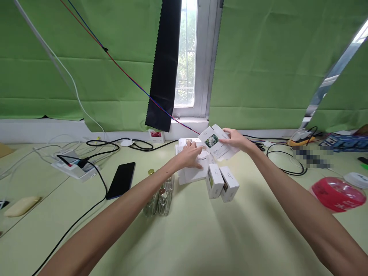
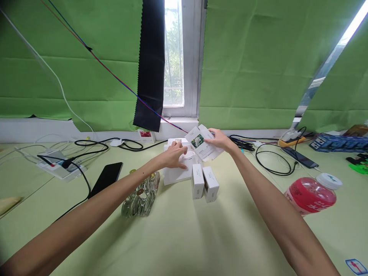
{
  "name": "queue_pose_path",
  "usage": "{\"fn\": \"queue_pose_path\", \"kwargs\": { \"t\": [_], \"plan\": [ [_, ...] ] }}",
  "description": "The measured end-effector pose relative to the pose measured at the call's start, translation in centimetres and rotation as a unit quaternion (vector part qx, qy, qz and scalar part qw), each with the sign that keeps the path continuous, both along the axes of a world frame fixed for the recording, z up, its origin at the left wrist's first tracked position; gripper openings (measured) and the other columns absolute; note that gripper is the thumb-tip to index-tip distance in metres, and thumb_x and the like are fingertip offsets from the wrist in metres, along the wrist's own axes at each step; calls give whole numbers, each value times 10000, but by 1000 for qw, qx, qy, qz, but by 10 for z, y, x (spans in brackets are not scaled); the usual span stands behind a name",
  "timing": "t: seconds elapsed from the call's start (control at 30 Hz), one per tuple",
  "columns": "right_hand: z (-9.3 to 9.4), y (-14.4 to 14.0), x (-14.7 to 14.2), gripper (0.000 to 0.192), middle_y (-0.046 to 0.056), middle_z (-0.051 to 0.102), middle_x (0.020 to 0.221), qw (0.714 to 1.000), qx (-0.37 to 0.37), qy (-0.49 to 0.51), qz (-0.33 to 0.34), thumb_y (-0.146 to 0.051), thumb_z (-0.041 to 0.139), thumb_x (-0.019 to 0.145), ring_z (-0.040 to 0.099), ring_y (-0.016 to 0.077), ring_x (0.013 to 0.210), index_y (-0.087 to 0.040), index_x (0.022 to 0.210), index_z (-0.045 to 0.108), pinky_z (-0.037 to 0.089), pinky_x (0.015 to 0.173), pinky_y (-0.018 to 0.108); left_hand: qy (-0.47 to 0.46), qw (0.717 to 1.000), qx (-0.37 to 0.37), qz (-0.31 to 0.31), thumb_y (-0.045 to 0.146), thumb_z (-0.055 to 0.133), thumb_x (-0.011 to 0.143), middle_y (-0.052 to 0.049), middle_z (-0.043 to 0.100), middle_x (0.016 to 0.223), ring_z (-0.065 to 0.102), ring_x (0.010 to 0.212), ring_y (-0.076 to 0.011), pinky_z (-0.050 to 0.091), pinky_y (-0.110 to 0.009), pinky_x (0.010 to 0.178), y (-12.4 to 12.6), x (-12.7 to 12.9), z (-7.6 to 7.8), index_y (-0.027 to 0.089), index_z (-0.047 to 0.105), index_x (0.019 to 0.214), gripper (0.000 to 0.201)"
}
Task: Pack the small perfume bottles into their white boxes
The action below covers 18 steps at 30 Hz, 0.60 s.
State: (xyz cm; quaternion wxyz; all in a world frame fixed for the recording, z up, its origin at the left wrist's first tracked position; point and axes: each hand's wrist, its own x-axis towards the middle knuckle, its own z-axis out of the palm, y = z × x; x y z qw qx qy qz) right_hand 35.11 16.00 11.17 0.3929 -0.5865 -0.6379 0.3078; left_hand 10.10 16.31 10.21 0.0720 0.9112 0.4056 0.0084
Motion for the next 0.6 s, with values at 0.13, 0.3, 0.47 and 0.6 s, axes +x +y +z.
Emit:
{"fn": "queue_pose_path", "kwargs": {
  "t": [0.13,0.3,0.47,0.6],
  "plan": [
    [-33,-7,15,290,91,789,946,974,-68,196,-89,-109,794,767,733,203,784,-144,1043,712,607,755,316,-16,999,-15,29,707,631,774,-145,545,1283,466,1253,-354,442,-407,976,29,-4,7,218,542,1262,696],
    [-63,-24,25,192,95,792,960,927,-124,317,-156,-74,708,850,754,192,774,-145,1027,683,629,691,296,-2,996,-32,79,777,542,776,-176,547,1398,438,1355,-378,386,-416,1072,91,-9,9,169,515,1355,840],
    [-82,-36,28,82,119,792,1002,897,-156,376,-172,-96,619,929,769,200,814,-131,986,666,650,746,334,25,992,-76,94,803,543,741,-159,460,1553,463,1400,-329,397,-327,1085,133,-13,-7,165,425,1471,976],
    [-96,-37,26,114,148,785,1044,883,-172,404,-167,-108,644,920,773,223,868,-106,1030,676,652,783,347,52,987,-102,109,862,571,659,-134,393,1607,444,1426,-347,394,-368,1110,151,-19,-22,222,355,1528,1101]
  ]
}}
